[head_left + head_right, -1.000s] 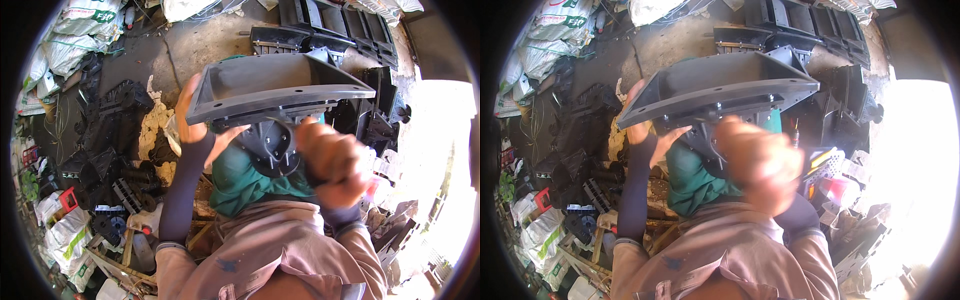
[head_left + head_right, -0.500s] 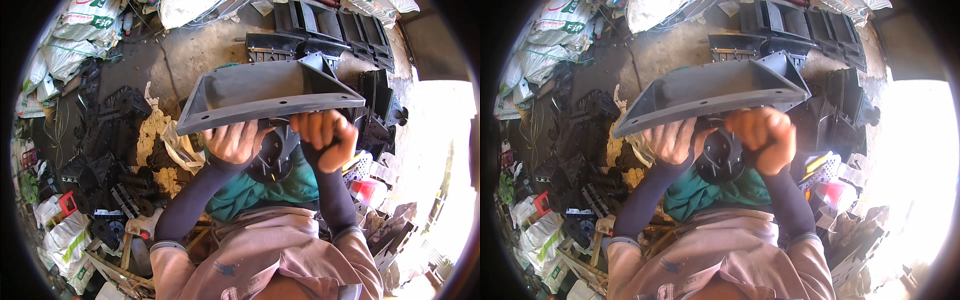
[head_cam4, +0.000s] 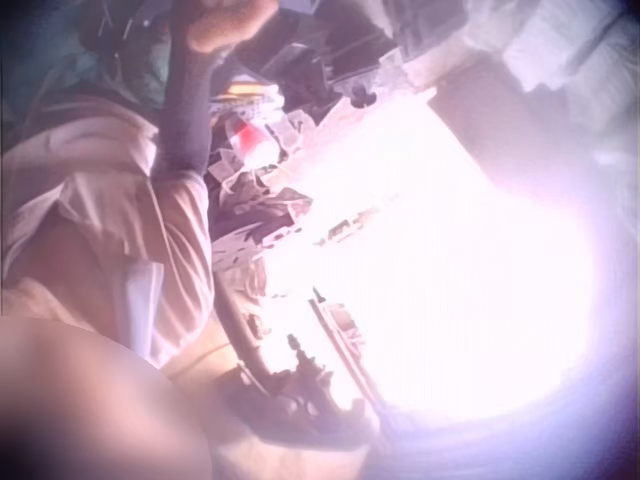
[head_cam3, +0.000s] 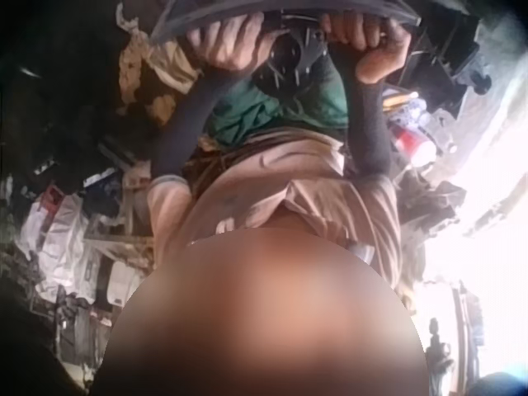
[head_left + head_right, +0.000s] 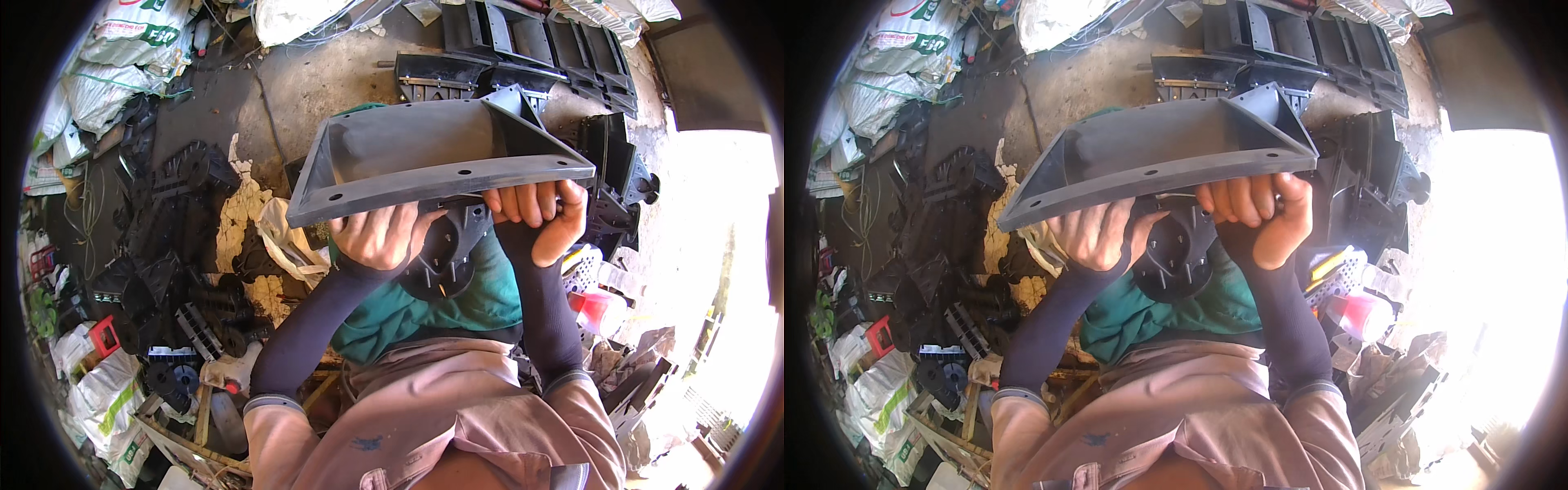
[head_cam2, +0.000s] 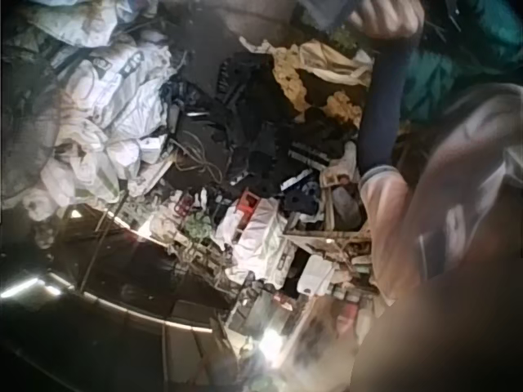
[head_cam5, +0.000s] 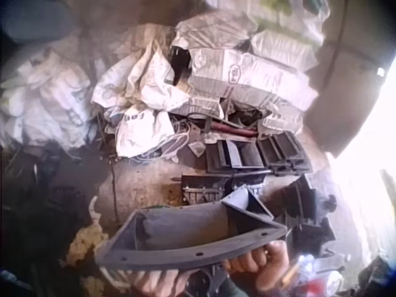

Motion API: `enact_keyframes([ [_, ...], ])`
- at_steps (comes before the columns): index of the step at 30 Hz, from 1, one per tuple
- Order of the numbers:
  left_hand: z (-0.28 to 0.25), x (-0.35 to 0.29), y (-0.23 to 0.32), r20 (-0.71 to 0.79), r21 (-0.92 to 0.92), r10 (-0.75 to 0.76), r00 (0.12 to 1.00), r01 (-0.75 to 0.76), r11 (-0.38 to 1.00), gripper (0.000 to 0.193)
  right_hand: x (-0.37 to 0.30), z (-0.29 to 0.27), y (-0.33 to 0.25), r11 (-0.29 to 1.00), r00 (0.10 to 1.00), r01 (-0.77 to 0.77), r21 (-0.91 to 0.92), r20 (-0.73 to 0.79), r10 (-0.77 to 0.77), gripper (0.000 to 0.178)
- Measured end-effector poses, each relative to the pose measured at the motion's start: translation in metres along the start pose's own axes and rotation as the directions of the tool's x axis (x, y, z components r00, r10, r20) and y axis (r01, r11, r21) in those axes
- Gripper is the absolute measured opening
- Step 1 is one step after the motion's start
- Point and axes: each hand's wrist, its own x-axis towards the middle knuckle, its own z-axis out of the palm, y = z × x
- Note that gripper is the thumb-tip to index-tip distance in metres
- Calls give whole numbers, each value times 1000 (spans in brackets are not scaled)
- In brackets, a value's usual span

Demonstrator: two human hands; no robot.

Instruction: The person assembles a gray plastic housing by inserting and tightening multiple screws with a wrench. They rotate the part to access different screw holes and finish by handling a black mesh piece.

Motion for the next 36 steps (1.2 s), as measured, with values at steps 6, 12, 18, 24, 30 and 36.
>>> enact_keyframes([
  [6, 9, -1, 0, -3, 141, 70, 998, -69, 988, 21, -16, 73, 54, 291, 848, 359, -887, 180, -498, 17],
  [12, 4, -1, 1, -16, 89, -10, 1000, 11, 996, 27, -29, 27, 24, 899, 937, 342, -272, 171, -305, 34],
  [18, 3, -2, 1, -7, 33, -26, 1000, 27, 999, 29, 1, 3, 8, 1000, 998, 5, -2, 57, -4, 45],
  [24, 11, 3, 4, -52, 66, -79, 996, 83, 994, 28, -26, 67, 47, 344, 867, 487, -803, 394, -307, 17],
  [30, 0, -2, 1, 35, 99, -26, 999, 22, 995, 34, -17, 15, 13, 978, 988, 157, -136, 23, -155, 40],
  [36, 6, 1, 2, 6, 66, -4, 1000, 3, 998, 30, -3, 18, 14, 996, 996, 86, -36, -30, -87, 36],
])
